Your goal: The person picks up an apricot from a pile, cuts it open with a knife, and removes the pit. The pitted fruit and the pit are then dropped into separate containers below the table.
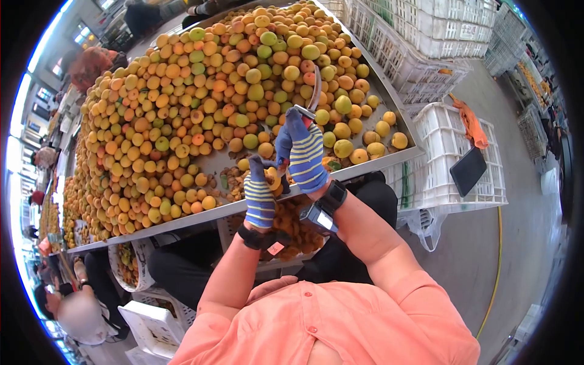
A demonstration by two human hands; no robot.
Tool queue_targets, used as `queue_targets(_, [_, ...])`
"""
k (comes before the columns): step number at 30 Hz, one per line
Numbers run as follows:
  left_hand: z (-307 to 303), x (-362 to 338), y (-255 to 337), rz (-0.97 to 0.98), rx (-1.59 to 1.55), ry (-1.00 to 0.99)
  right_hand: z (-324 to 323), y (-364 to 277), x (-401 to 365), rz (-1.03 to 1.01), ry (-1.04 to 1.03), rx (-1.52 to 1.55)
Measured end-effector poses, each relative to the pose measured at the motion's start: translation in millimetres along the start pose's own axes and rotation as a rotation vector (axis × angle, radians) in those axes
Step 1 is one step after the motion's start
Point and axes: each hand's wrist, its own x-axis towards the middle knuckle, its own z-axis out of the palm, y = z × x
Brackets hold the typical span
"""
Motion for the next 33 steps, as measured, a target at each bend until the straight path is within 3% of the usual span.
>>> queue_targets(1, [0.1, 7.9, -9.3, 0.077, 0.08, 0.114, 1.6, -0.5, -0.5, -0.027, 0.02, -0.045])
queue_targets(8, [29.9, -2.1, -6.1, 0.162, 0.114, 0.175, 3.9, -10.1, -6.9, -0.128, 0.006, -0.152])
queue_targets(11, [48.7, -10.4, 0.8, 0.072, 0.064, 0.232, 5.4, -11.4, -5.9, -0.168, 0.062, -0.15])
queue_targets(14, [45.7, -2.5, -12.7, 0.266, 0.201, 0.237, -5.4, -1.7, 5.0, -0.032, 0.144, 0.015])
queue_targets(25, [39.7, 6.4, -4.7, 0.533, 0.603, 0.214, -22.3, 12.7, 22.7, 0.332, 0.253, 0.394])
queue_targets(33, [23.4, 15.7, -17.8, 0.492, 0.334, 0.171, -16.5, 16.3, 16.5, 0.372, 0.245, 0.466])
